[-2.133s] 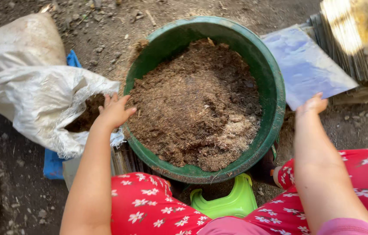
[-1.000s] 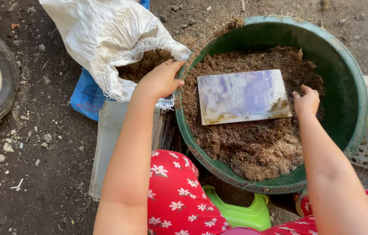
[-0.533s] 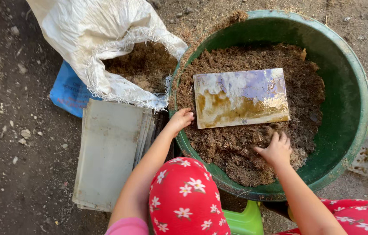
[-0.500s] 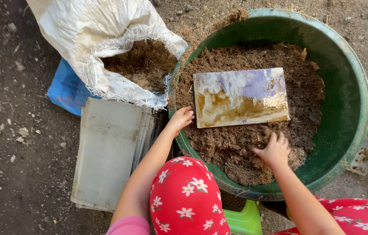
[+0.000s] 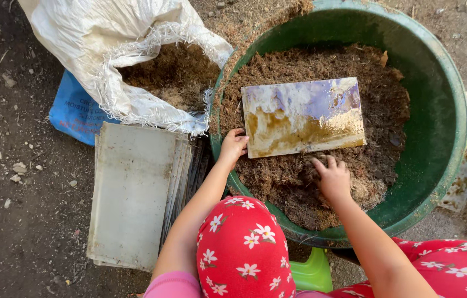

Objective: The person scoops shredded organic material from a sack into a green basin, then repeatedly places rectangular trays into the basin and presses the material onto them by hand. The filled trays are stacked beside the basin.

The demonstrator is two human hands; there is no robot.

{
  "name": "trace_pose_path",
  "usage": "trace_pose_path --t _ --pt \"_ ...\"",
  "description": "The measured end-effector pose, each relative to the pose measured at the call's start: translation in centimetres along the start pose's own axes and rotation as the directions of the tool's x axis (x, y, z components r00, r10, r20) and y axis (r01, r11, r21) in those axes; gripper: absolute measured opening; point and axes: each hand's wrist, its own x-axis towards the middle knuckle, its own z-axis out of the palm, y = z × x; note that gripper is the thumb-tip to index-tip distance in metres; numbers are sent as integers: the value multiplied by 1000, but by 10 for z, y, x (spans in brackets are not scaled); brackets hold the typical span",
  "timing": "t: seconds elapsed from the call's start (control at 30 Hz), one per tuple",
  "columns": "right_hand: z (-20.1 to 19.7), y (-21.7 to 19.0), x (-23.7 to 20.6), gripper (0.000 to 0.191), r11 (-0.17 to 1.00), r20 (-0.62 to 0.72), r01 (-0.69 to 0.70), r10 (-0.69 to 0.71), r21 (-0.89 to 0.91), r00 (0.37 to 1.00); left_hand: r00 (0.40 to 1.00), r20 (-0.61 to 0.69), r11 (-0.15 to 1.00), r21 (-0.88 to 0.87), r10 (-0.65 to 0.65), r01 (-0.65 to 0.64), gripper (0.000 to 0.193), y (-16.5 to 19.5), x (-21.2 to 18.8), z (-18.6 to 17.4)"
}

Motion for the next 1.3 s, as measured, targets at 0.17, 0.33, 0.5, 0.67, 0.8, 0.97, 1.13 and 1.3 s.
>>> trace_pose_path --t 0.17,0.33,0.5,0.67,0.8,0.97,1.13,1.3 --pt "-36 14 14 63 829 157 -352 315 436 936 997 -69 999 -19 35 -37 40 -9 6 3" --pt "-116 -28 22 76 621 76 -227 260 750 963 971 -113 974 113 210 -198 41 -24 8 8" --pt "-147 -141 55 92 870 12 -76 80 487 997 956 -91 910 345 278 -232 51 -39 11 3" --pt "-107 -165 83 53 992 -536 127 -105 4 837 942 -125 887 395 310 -239 60 -60 17 -1" --pt "-77 -80 116 54 970 -86 -184 200 160 976 972 -195 915 401 131 -43 64 -77 18 -3" --pt "-93 20 158 51 756 -6 -472 532 454 847 980 -127 957 267 152 -113 67 -73 15 -4" --pt "-99 -1 165 58 659 -1 -592 669 464 743 988 -150 988 145 -26 48 76 -57 11 -1" --pt "-100 -87 132 62 835 3 -415 444 360 896 986 -159 981 178 -47 75 72 -61 13 -3"
